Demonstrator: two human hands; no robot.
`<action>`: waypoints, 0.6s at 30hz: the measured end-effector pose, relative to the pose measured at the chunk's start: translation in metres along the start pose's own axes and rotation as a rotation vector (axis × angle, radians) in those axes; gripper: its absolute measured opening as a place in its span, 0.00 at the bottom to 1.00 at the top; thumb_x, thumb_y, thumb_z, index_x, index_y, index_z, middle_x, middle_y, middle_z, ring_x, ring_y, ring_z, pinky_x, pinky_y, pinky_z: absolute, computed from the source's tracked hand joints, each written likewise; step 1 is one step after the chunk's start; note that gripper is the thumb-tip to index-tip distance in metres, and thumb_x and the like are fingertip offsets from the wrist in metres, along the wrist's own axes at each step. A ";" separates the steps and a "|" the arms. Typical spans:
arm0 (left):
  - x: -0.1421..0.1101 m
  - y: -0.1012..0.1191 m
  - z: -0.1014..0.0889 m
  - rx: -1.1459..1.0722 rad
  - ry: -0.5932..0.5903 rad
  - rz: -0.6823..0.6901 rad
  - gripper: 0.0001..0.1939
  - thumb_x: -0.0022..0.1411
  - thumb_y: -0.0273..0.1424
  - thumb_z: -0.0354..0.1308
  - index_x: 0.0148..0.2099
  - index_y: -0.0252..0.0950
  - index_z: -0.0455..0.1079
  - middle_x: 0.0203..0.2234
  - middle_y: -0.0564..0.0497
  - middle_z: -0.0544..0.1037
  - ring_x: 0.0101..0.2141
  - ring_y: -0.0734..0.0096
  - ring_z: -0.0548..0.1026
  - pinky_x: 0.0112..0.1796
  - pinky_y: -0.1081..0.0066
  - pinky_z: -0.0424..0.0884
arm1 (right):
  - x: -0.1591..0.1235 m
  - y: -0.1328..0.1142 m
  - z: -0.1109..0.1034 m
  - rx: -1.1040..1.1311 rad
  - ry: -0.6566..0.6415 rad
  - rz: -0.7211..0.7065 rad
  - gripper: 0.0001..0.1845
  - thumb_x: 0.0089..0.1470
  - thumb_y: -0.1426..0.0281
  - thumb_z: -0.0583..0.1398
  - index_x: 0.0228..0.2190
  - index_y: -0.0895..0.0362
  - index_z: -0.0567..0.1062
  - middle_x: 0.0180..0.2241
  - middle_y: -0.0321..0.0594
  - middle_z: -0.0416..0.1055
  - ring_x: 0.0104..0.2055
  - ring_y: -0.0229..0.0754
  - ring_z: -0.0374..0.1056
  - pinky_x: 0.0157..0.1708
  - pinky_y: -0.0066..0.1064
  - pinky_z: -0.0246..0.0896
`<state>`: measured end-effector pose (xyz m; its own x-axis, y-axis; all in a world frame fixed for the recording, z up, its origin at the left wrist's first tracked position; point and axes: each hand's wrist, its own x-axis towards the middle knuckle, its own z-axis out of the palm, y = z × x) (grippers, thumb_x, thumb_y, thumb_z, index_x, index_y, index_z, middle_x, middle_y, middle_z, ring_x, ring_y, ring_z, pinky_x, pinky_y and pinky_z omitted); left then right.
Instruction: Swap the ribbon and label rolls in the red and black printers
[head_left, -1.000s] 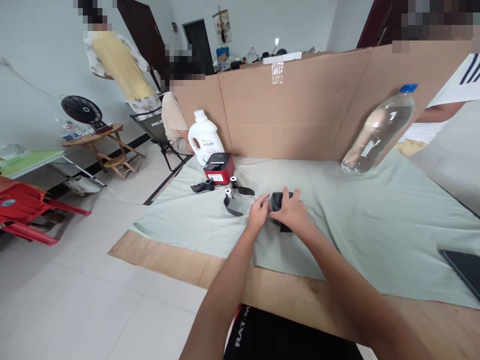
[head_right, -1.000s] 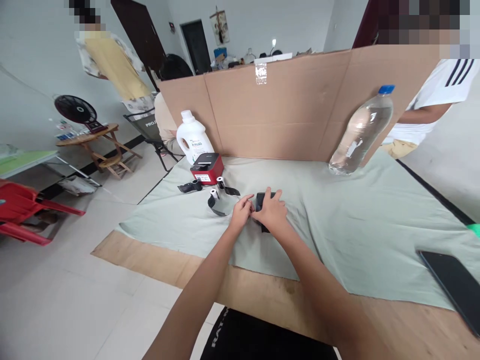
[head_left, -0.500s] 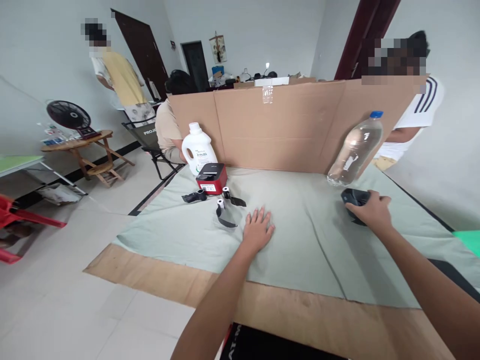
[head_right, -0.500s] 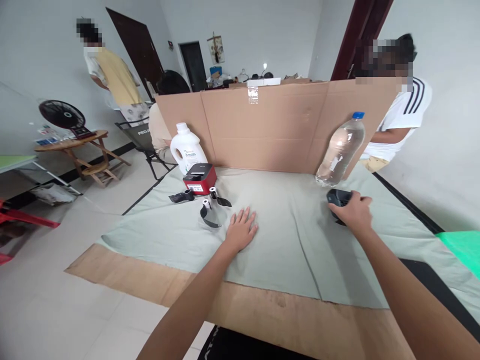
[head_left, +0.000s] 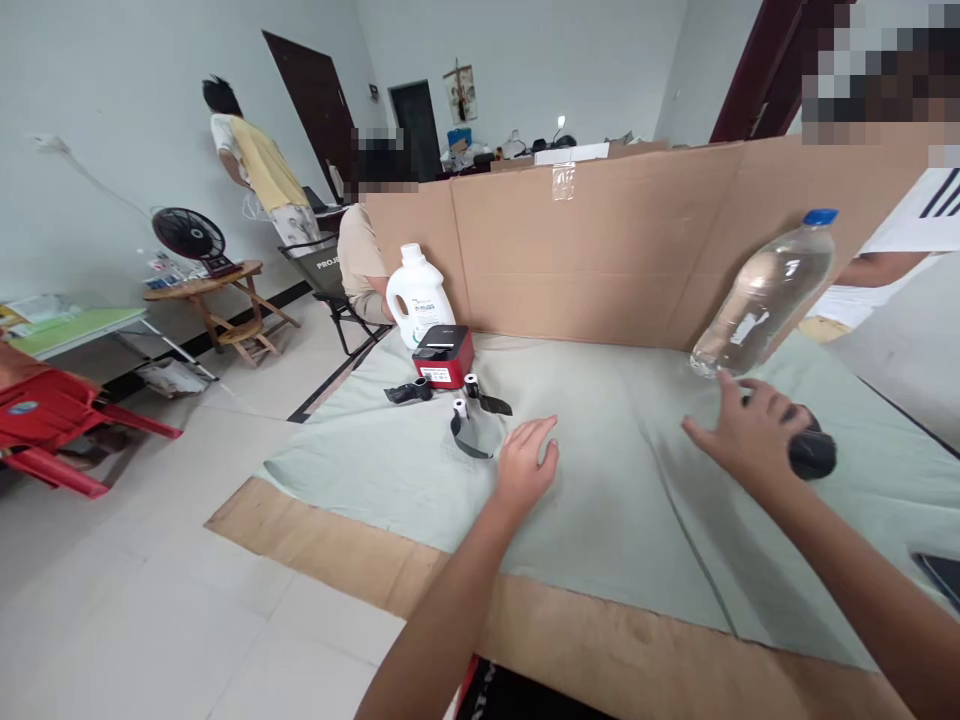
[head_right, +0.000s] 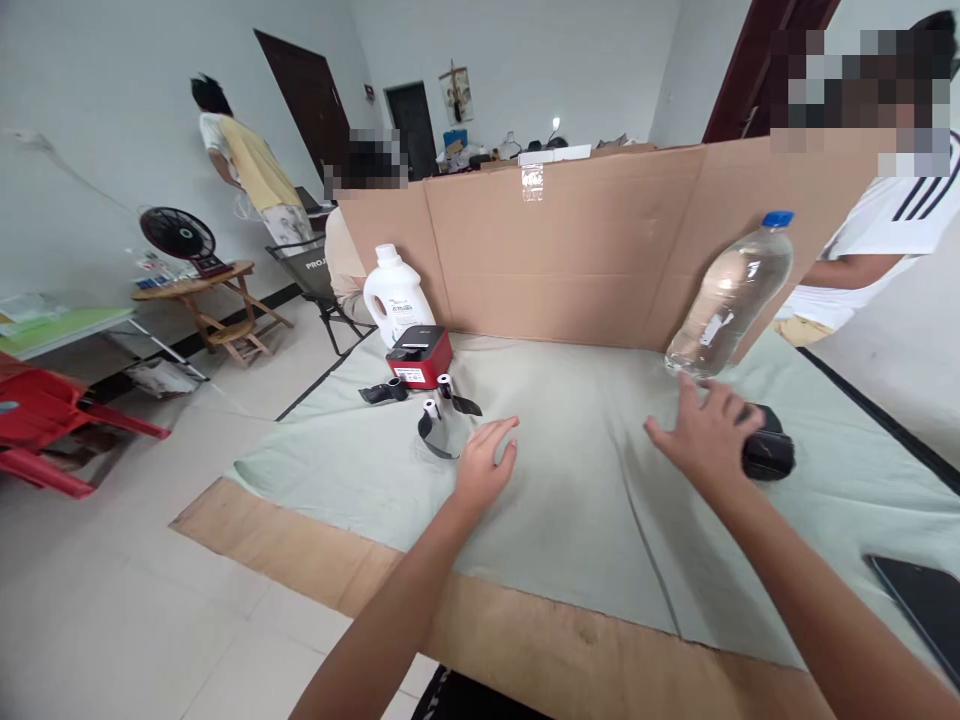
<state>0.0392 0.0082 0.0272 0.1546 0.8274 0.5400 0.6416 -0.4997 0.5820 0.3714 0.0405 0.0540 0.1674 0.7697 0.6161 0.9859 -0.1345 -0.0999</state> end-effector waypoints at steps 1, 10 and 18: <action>0.001 0.002 -0.013 -0.046 0.107 0.038 0.17 0.70 0.29 0.50 0.56 0.40 0.74 0.48 0.46 0.82 0.50 0.62 0.78 0.54 0.60 0.71 | -0.002 -0.021 0.002 0.021 -0.005 -0.049 0.39 0.53 0.56 0.60 0.63 0.58 0.64 0.59 0.64 0.61 0.60 0.73 0.57 0.56 0.65 0.47; 0.057 -0.118 -0.136 -0.153 0.567 -0.309 0.12 0.68 0.35 0.54 0.47 0.36 0.76 0.42 0.45 0.82 0.44 0.64 0.78 0.45 0.68 0.72 | 0.013 -0.216 0.057 0.722 -0.301 -0.175 0.24 0.54 0.60 0.58 0.51 0.54 0.74 0.52 0.51 0.73 0.55 0.58 0.68 0.57 0.55 0.57; 0.163 -0.235 -0.171 -0.109 0.115 -0.672 0.13 0.63 0.35 0.54 0.37 0.34 0.77 0.42 0.41 0.84 0.49 0.52 0.77 0.55 0.59 0.69 | 0.087 -0.374 0.114 1.074 -0.673 -0.020 0.25 0.54 0.52 0.62 0.48 0.53 0.78 0.53 0.48 0.76 0.63 0.61 0.64 0.64 0.55 0.53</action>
<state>-0.2146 0.2164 0.0821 -0.3346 0.9373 0.0980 0.4905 0.0844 0.8673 0.0179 0.2288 0.0553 -0.1888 0.9722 0.1387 0.4435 0.2105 -0.8712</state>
